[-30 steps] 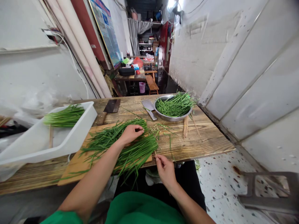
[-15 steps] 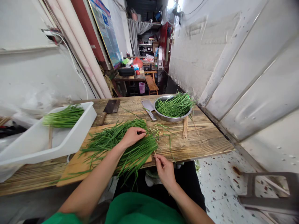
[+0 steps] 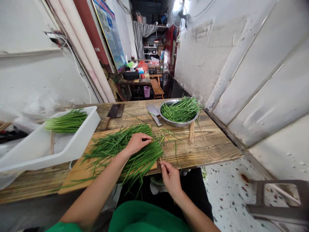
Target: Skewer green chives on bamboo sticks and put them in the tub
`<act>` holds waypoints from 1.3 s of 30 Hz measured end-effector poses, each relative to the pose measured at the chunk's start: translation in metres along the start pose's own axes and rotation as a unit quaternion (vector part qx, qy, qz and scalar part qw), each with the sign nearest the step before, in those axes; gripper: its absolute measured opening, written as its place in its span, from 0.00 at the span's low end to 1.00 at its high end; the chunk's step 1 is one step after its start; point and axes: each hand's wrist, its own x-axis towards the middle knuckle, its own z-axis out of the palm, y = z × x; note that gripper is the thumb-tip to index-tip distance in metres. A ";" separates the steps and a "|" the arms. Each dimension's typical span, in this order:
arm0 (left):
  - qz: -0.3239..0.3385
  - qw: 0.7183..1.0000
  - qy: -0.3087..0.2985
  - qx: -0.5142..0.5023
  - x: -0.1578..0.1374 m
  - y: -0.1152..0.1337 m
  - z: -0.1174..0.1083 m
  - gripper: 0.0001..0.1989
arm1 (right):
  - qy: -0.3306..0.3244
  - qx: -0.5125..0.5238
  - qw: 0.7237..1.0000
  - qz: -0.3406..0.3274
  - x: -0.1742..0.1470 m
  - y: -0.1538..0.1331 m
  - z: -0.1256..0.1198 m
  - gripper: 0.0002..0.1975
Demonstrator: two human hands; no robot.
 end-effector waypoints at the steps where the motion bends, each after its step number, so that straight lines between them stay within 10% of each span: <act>1: 0.009 1.000 0.001 0.005 -0.001 0.001 0.000 0.10 | -0.001 -0.002 1.000 0.002 0.000 0.000 0.000 0.12; 8: 0.039 0.999 -0.014 -0.026 -0.008 0.009 -0.006 0.10 | -0.006 0.005 1.000 0.015 -0.001 0.001 0.002 0.12; 17: -0.060 0.976 0.207 0.007 -0.004 -0.006 -0.049 0.15 | -0.001 0.011 1.000 0.019 -0.004 -0.002 -0.001 0.12; 23: -0.001 0.973 0.051 0.223 -0.010 0.000 -0.073 0.15 | 0.006 0.019 1.000 0.021 -0.006 -0.004 -0.001 0.12; 39: 0.042 0.962 0.026 0.270 0.013 -0.008 -0.022 0.08 | -0.005 0.020 0.999 0.024 -0.005 -0.004 -0.002 0.12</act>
